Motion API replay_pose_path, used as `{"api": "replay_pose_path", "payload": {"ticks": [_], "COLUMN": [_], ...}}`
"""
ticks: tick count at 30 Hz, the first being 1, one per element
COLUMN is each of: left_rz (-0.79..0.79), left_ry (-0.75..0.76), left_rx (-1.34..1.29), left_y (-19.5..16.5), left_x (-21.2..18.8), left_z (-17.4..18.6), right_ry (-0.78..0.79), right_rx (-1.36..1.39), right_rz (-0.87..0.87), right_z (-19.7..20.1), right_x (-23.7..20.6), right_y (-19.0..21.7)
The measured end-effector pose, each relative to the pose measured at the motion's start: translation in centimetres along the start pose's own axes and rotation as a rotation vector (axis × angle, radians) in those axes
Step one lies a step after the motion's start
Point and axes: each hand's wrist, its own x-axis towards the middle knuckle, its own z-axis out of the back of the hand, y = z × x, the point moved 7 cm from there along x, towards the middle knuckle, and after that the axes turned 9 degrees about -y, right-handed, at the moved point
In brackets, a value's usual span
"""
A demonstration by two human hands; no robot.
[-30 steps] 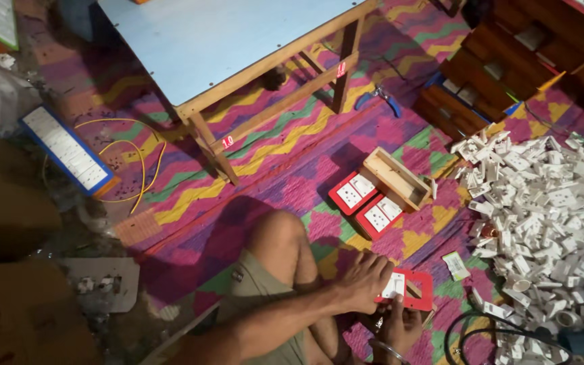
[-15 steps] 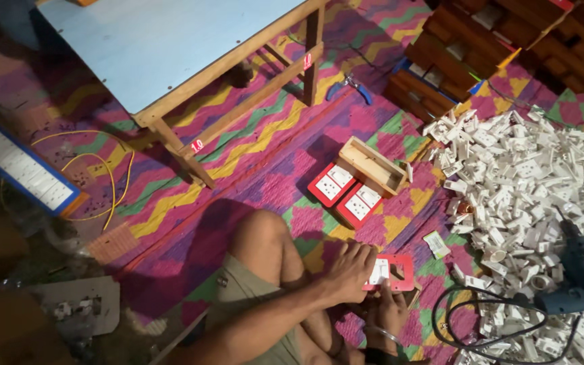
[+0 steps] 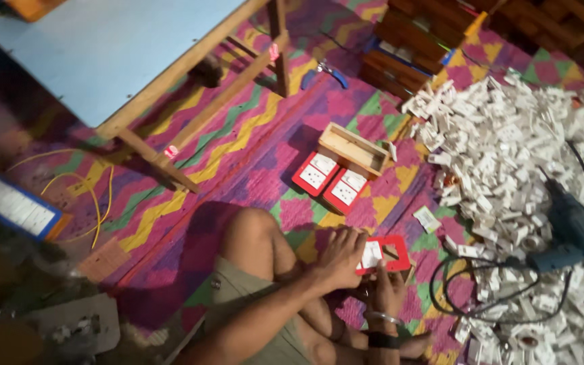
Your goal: The person sits on a colorful mat and assembles electrical outlet components. They insert white plastic outlet pieces into red and orange plastic frames, then secure them with small metal screws from a wooden box. The person handles the components one at a time, placing finished units into a wooden tray.
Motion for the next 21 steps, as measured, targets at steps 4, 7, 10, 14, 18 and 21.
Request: {"api": "replay_pose_path", "payload": {"ticks": [4,7,10,14,18,21], "left_rz": [0.005,-0.018,0.087,0.080,0.099,0.114], "left_ry": [0.095,0.133,0.211,0.087,0.079,0.107], "left_rx": [0.067,-0.005,-0.154,-0.316,-0.288,-0.285], "left_y": [3.3,4.6,5.3,3.1,0.5,-0.4], "left_x": [-1.8,-2.1,-1.2,1.3,0.1,-1.2], "left_z": [1.9,1.7,0.2,0.0,0.5,0.4], "right_ry": [0.171,0.125,0.085,0.120,0.131,0.137], "right_rx": [-0.047,0.071,-0.018,-0.016,-0.045,-0.042], "right_rz": [0.095,0.038,0.038,0.015,0.032,0.021], "right_z": [-3.0,-2.4,-1.7,-0.9,0.5,1.6], "right_x": [-3.0,-3.4,-3.3,-2.7,-5.2,-6.7], "right_y": [-0.3,-1.0,0.2,2.0,3.4,3.7]}}
